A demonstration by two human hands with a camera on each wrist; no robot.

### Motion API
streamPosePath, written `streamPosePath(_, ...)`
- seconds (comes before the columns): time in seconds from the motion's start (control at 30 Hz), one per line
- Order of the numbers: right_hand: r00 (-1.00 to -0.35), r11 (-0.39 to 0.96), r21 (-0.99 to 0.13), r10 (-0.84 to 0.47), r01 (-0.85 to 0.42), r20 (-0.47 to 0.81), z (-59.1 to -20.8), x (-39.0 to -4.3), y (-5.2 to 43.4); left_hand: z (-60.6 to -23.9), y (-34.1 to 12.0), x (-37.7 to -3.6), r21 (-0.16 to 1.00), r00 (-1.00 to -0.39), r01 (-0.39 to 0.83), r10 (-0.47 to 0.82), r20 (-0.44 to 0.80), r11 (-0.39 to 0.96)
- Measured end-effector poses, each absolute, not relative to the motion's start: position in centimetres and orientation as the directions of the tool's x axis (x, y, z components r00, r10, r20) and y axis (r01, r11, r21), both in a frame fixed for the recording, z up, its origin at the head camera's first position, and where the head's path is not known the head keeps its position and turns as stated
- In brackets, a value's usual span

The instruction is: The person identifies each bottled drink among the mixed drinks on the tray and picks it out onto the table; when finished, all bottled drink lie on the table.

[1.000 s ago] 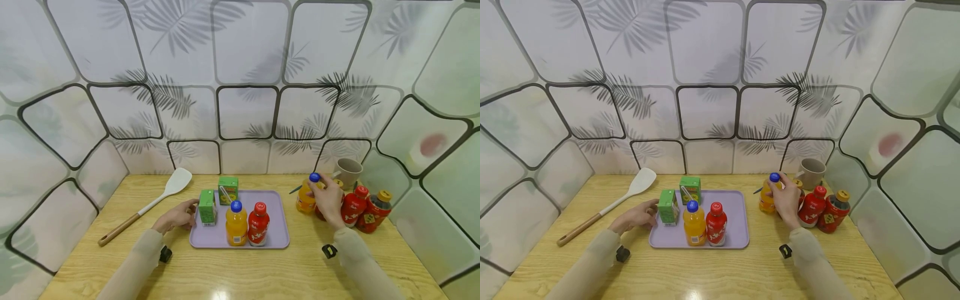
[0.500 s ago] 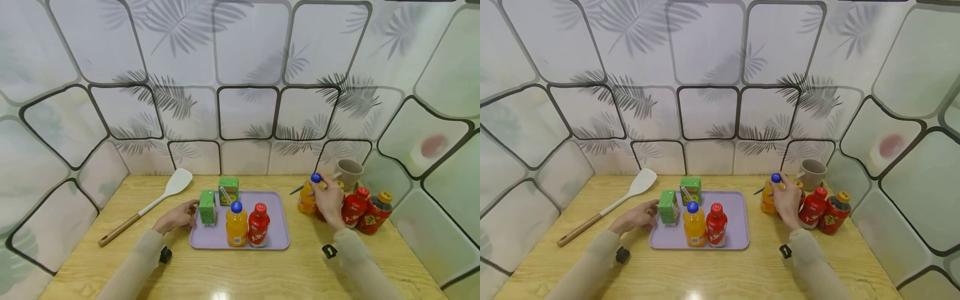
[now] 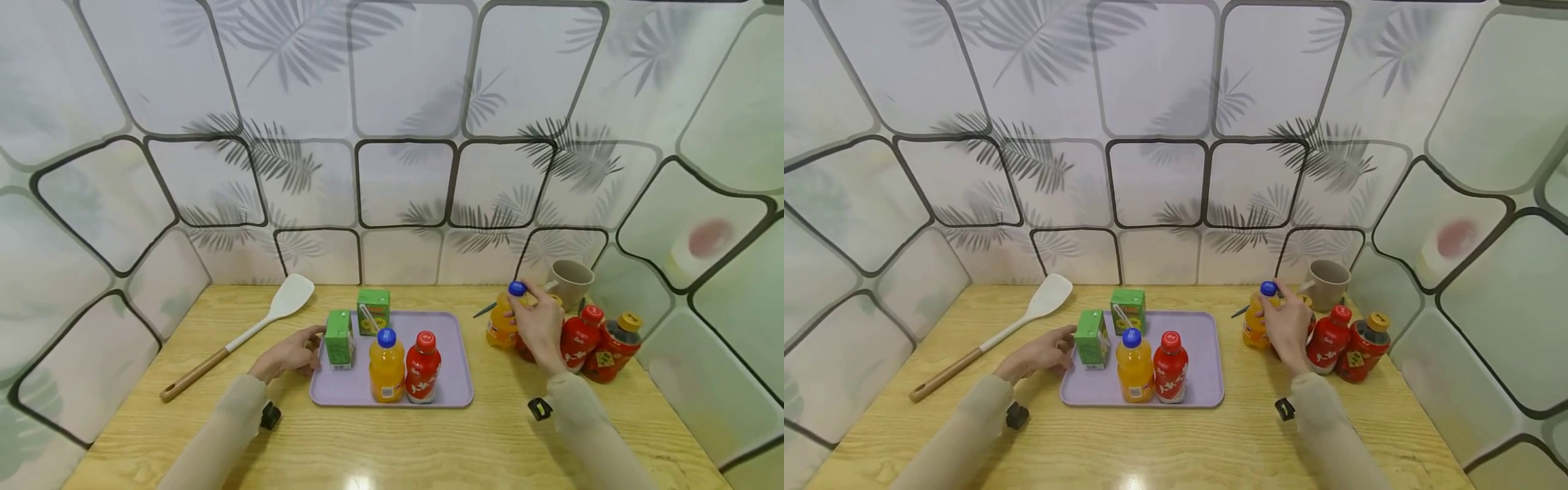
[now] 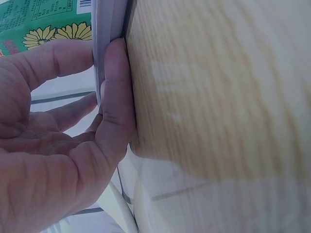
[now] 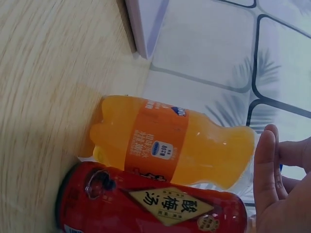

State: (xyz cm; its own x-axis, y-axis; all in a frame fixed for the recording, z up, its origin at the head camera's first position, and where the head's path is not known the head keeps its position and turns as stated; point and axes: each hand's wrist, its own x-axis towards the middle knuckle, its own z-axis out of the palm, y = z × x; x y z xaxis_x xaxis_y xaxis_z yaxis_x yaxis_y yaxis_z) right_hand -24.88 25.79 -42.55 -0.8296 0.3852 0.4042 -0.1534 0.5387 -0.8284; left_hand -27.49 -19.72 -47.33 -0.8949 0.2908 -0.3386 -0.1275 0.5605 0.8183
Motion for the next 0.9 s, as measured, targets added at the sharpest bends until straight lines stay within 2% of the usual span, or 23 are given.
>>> streamPosePath(0.47,-0.782,0.449,-0.849,0.407,-0.279,0.472,-42.3,-23.9,25.6,-47.4,-19.8,-27.6,0.825,-0.895,-0.115,0.302,-0.328,0.554)
streamPosePath(0.57,-0.805,0.38,-0.863,0.362,-0.333,0.47,-42.6,-23.9,25.2,-47.4,-19.8,-27.6,0.822,-0.895,-0.116,0.3,-0.331,0.558)
streamPosePath(0.67,-0.855,0.292,-0.888,0.281,-0.356,0.436,-42.8,-23.7,24.6,-47.3,-19.9,-27.7,0.823,-0.892,-0.122,0.303,-0.336,0.555)
streamPosePath(0.77,-0.904,0.246,-0.908,0.185,-0.338,0.386,-43.2,-23.6,23.9,-47.3,-19.9,-27.7,0.821,-0.891,-0.13,0.298,-0.343,0.555)
streamPosePath(0.9,-0.935,0.232,-0.919,0.084,-0.318,0.345,-43.8,-23.6,23.3,-47.4,-19.9,-27.7,0.823,-0.891,-0.125,0.302,-0.339,0.554)
